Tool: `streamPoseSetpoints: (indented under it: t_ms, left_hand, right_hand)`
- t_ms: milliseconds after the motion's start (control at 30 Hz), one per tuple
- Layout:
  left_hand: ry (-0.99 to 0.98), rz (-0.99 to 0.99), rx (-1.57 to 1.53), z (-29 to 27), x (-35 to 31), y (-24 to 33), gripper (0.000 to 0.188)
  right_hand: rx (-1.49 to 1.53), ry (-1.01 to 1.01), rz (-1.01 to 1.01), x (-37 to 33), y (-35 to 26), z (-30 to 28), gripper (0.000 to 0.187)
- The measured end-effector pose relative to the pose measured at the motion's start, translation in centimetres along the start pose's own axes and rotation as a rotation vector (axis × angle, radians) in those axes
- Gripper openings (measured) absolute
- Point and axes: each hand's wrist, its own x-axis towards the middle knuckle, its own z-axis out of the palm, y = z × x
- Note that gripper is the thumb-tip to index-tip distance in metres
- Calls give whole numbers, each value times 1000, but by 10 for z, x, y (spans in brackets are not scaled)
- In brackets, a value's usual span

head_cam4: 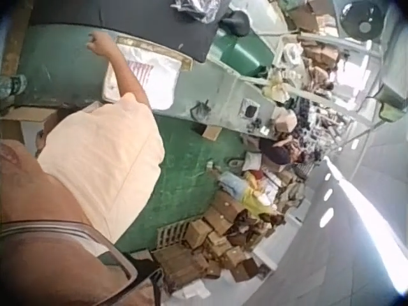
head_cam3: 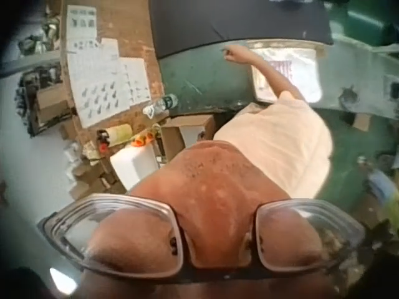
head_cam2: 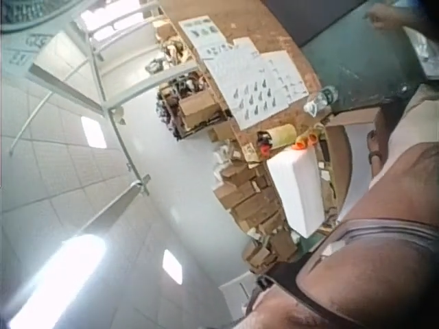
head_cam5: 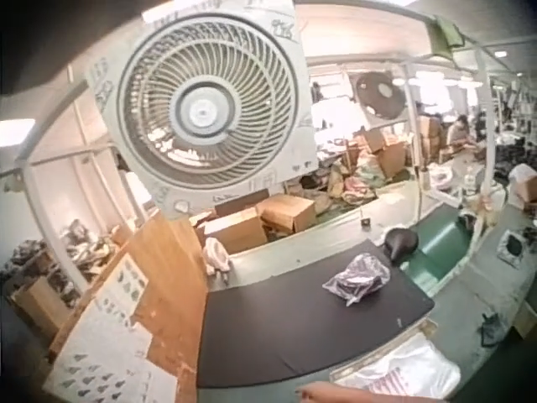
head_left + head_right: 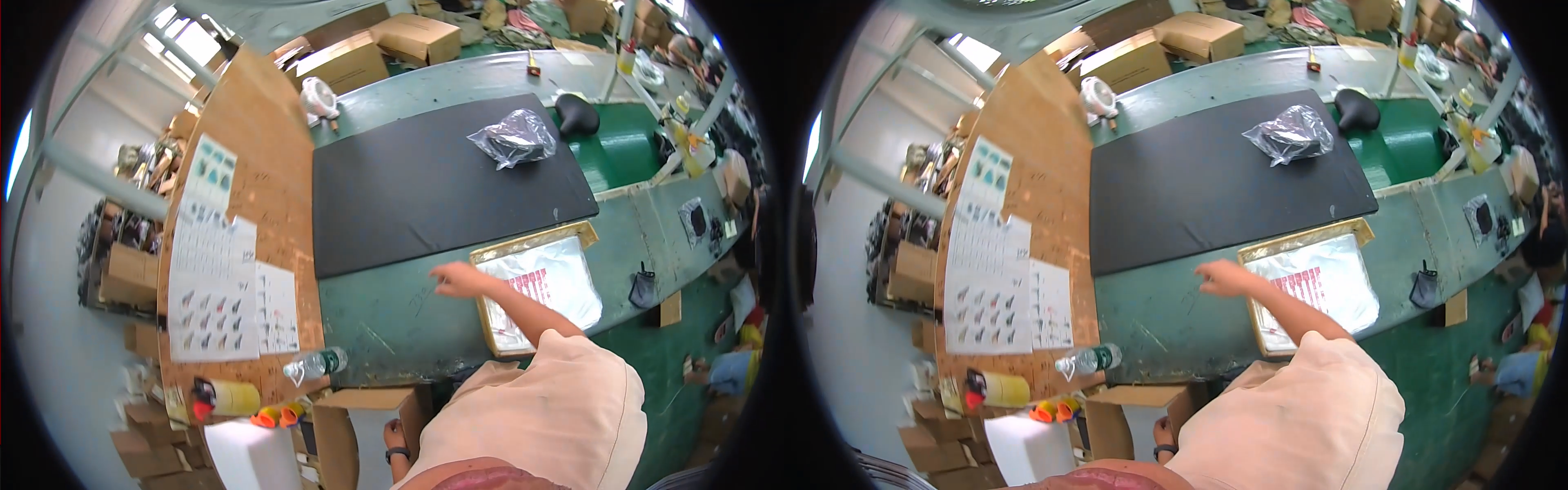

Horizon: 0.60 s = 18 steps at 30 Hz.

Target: Packing bicycle seats into plastic bags and placing them into cardboard shipping boxes.

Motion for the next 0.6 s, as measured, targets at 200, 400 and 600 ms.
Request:
streamPoseSetpoints:
  t_ms: [200,400,600]
  left_hand:
    - [80,-160,115,-19,-22,20,28]
    - [128,-347,274,-30,-41,35,31]
    - [155,-245,546,-23,-50,69,29]
  right_hand:
    - [-384,473,411,63,199,-173,65]
    - [-836,506,687,121,369,-291,112]
    - [-1131,647,682,151,444,-285,52]
